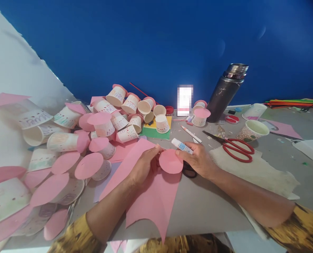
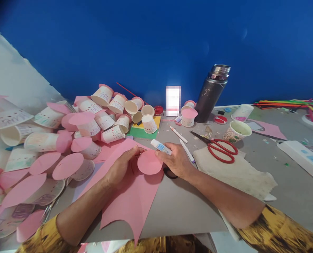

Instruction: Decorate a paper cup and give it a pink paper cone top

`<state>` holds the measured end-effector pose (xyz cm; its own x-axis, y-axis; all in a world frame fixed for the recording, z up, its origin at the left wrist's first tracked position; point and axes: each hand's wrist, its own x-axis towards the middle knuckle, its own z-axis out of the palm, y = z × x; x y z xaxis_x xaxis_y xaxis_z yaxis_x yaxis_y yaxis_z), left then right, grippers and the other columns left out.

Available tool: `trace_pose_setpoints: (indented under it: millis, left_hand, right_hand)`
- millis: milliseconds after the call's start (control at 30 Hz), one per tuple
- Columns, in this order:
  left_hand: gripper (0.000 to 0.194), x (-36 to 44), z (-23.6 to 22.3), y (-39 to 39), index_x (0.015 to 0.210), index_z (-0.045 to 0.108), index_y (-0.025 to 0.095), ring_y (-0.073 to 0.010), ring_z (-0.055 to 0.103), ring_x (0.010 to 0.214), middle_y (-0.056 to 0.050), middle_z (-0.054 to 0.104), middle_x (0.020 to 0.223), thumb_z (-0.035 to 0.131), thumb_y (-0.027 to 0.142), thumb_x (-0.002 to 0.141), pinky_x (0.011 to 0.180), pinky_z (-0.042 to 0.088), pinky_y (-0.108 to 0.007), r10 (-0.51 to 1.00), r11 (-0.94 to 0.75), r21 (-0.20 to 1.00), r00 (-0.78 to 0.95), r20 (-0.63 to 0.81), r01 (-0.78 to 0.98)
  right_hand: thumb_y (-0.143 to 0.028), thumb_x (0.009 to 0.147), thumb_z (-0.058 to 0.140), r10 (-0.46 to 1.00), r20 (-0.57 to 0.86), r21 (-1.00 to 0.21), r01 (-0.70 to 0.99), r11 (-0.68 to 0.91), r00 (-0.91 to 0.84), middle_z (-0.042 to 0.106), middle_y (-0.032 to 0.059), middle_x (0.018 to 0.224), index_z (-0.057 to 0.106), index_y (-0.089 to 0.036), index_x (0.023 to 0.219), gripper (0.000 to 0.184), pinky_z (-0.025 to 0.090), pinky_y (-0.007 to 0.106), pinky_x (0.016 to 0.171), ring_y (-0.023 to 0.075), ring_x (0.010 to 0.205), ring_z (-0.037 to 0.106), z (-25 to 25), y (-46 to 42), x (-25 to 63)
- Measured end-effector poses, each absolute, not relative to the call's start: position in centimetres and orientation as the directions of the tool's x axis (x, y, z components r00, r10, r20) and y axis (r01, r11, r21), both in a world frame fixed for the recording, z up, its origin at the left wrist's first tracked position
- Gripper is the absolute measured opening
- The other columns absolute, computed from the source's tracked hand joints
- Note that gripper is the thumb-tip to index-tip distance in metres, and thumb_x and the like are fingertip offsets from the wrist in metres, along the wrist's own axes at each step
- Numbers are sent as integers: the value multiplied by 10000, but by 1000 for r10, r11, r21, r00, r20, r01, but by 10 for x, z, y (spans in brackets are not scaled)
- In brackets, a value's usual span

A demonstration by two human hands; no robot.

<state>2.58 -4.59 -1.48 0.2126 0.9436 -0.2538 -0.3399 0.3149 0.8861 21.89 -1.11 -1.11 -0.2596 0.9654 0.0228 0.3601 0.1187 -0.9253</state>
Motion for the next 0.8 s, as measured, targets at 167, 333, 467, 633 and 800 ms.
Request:
trace_pose_setpoints:
  millis: [167,333,467,633,800]
  left_hand:
    - [382,26,-16,-47,1042,690,190,-218,707,833,-112,748,989,618,537,899,687,565,-302,931,348,817,271,-244,-460]
    - [321,31,-11,-50,1106,652,188,-250,744,757,-119,760,907,732,342,835,742,593,-398,890,410,824,371,-267,-390]
    - [250,31,-12,-49,1023,663,141,-236,728,659,-111,743,801,727,225,797,704,603,-416,899,412,834,311,-308,-367]
    - [222,31,-10,-48,957,671,120,-203,694,657,-88,721,778,714,209,758,651,588,-358,930,354,884,215,-298,-306]
    - [302,30,-7,-48,1018,679,170,-182,659,629,-33,706,752,636,178,719,603,529,-312,979,203,978,-16,-205,-53]
  right_hand:
    - [-481,758,649,989,-31,-963,271,9,-144,481,-45,571,569,-210,664,297,337,255,496,130,546,413,-8,-8,220]
    - [-500,775,658,989,37,-951,298,80,-146,489,-36,594,598,-200,673,322,359,255,533,137,594,420,-7,-9,220]
    - [-514,797,673,980,-2,-968,248,49,-201,491,-39,608,638,-194,718,332,374,254,545,130,594,423,-10,-9,220]
    - [-561,798,714,987,-3,-999,48,5,-159,509,-26,647,613,-204,734,376,365,267,529,128,582,441,-20,-1,225]
    - [-446,741,815,914,-152,-963,-154,-223,-376,589,-26,711,620,-207,771,310,379,238,513,95,565,461,-21,4,227]
